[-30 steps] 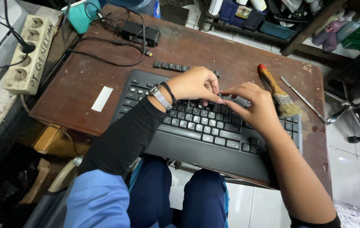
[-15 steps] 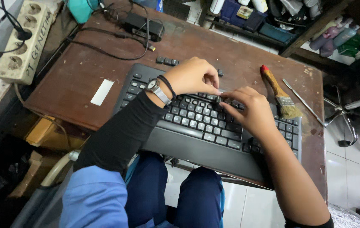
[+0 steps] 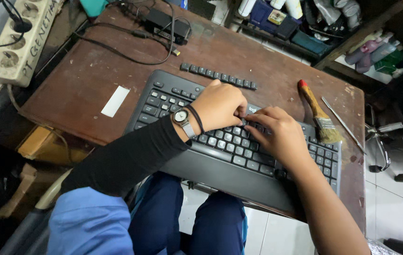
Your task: The person removes individual keys from a keyboard, cleans each key with a brush, and places the cleaned keys back onto the keyboard. The person repeats this process for several keys.
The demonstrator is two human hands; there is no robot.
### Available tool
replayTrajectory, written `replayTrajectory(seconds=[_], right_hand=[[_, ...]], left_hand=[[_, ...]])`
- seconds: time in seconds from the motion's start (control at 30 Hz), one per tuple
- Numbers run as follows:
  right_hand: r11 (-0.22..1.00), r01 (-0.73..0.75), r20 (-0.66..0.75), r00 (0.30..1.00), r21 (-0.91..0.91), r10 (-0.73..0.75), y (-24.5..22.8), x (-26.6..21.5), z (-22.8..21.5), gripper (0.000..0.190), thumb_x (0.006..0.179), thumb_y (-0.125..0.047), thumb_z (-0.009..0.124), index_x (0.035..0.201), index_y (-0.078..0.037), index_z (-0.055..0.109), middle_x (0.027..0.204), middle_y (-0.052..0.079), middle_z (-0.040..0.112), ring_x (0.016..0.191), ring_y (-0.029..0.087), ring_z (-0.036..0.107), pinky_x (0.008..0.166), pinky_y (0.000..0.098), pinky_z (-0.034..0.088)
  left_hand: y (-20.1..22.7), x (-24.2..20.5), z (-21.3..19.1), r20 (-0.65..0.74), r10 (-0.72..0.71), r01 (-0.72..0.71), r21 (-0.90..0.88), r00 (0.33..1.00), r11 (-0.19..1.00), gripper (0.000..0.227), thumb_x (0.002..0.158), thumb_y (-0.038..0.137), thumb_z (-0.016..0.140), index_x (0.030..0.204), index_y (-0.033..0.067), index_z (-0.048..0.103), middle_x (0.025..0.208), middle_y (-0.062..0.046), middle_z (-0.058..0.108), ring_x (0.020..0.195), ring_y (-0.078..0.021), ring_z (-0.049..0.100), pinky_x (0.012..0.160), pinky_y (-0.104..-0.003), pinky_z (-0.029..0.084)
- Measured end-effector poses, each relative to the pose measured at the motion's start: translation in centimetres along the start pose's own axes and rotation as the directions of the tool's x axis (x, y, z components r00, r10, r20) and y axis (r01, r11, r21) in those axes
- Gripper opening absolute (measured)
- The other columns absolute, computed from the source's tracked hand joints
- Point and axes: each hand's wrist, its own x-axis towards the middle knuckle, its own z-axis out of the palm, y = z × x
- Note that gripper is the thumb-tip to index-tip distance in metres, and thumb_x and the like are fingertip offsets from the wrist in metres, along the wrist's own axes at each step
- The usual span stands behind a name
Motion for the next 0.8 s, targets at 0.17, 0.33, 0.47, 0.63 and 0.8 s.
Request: replayTrajectory(seconds=[0.17, 0.33, 0.47, 0.63, 0.8], right_hand=[[1.0, -0.019, -0.002, 1.0, 0.014, 0.019, 0.2, 0.0, 0.3, 0.017, 0.087, -0.023, 0.077, 0.103, -0.019, 0.077, 0.1, 0.002, 0.071, 0.098, 0.027, 0.068, 0.079, 0.0407, 0.057], [0.997, -0.018, -0.013, 1.0, 0.071, 0.019, 0.2, -0.1, 0.1, 0.017, 0.088, -0.024, 0.076, 0.104, -0.019, 0.077, 0.1, 0.003, 0.072, 0.099, 0.028, 0.068, 0.08, 0.0417, 0.056], [0.999, -0.033, -0.002, 0.999, 0.022, 0.033, 0.0, -0.2, 0.2, 0.018, 0.086, -0.025, 0.077, 0.103, -0.02, 0.077, 0.1, 0.001, 0.071, 0.098, 0.026, 0.067, 0.078, 0.0421, 0.057], [0.999, -0.046, -0.009, 0.999, 0.001, 0.046, 0.1, -0.2, 0.1, 0.016, 0.085, -0.025, 0.078, 0.101, -0.02, 0.077, 0.098, 0.001, 0.071, 0.095, 0.026, 0.067, 0.076, 0.0427, 0.057], [0.999, -0.039, -0.017, 0.999, 0.006, 0.04, 0.8, -0.1, 0.9, 0.009, 0.086, -0.025, 0.078, 0.093, -0.019, 0.076, 0.093, -0.001, 0.07, 0.093, 0.025, 0.067, 0.075, 0.0413, 0.057]], left_hand=[[0.0, -0.3, -0.4, -0.024, 0.005, -0.006, -0.035, 1.0, 0.999, 0.015, 0.068, 0.039, 0.083, 0.079, 0.03, 0.077, 0.074, 0.007, 0.074, 0.092, -0.023, 0.071, 0.083, -0.039, 0.04], [0.0, -0.3, -0.5, -0.041, 0.006, -0.007, -0.032, 0.999, 0.999, 0.016, 0.066, 0.04, 0.083, 0.078, 0.0311, 0.076, 0.073, 0.009, 0.073, 0.091, -0.0213, 0.071, 0.082, -0.038, 0.039], [0.3, -0.5, -0.8, 0.005, -0.002, 0.002, -0.04, 1.0, 0.999, 0.016, 0.067, 0.041, 0.082, 0.078, 0.0312, 0.076, 0.072, 0.008, 0.073, 0.091, -0.0213, 0.071, 0.082, -0.039, 0.038], [0.2, -0.2, -0.4, 0.03, -0.011, 0.011, -0.005, 0.999, 1.0, 0.014, 0.068, 0.04, 0.082, 0.076, 0.0305, 0.076, 0.072, 0.008, 0.072, 0.092, -0.0221, 0.071, 0.083, -0.04, 0.038], [0.2, -0.1, 0.0, 0.046, -0.041, 0.042, -0.028, 0.998, 0.999, 0.011, 0.068, 0.037, 0.082, 0.075, 0.0304, 0.076, 0.071, 0.008, 0.072, 0.091, -0.0222, 0.071, 0.083, -0.038, 0.038]])
